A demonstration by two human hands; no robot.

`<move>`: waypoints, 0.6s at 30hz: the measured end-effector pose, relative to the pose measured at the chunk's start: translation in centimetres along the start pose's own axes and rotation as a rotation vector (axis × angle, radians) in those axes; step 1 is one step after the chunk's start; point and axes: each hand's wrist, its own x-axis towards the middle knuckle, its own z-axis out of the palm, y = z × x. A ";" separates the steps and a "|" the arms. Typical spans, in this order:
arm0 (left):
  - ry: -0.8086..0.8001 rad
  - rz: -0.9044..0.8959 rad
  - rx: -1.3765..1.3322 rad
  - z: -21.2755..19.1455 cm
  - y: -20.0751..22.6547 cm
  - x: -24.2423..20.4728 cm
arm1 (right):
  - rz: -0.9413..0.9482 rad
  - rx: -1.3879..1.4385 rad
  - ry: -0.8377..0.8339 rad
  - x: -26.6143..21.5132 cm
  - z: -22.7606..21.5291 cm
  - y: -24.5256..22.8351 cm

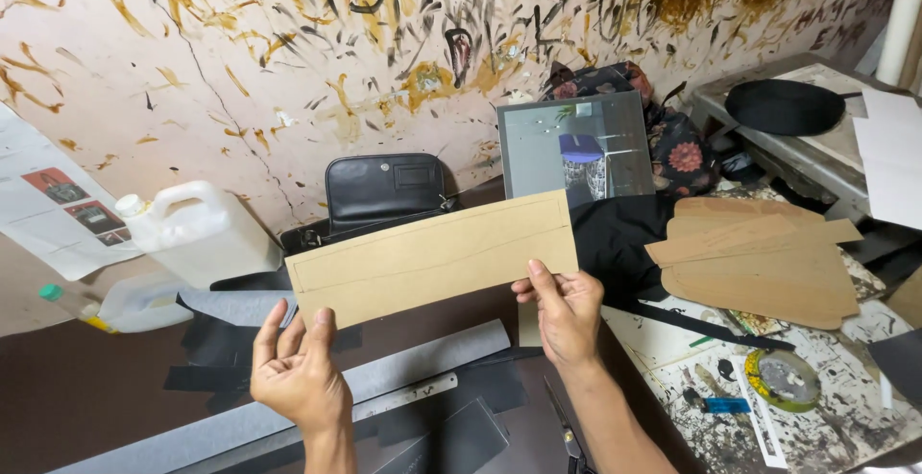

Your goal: Inspecting a leather bag and preparing leather components using templates, scissors, and a ruler.

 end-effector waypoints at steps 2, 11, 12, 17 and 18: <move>0.022 0.026 0.052 0.1 0.6 0.5 | -0.067 -0.064 0.027 0.6 -0.3 -0.1; -0.150 -0.075 0.072 -0.8 2.3 2.6 | 0.032 -0.044 0.031 1.2 -1.9 0.1; -0.180 -0.079 0.063 -0.9 2.2 2.7 | 0.028 -0.019 0.036 1.2 -1.9 0.2; -0.218 -0.099 -0.050 -1.2 -1.0 2.4 | 0.080 0.042 0.048 0.9 -2.0 0.7; -0.173 -0.127 -0.082 -1.2 -1.8 2.3 | 0.068 0.060 0.083 1.0 -2.3 1.5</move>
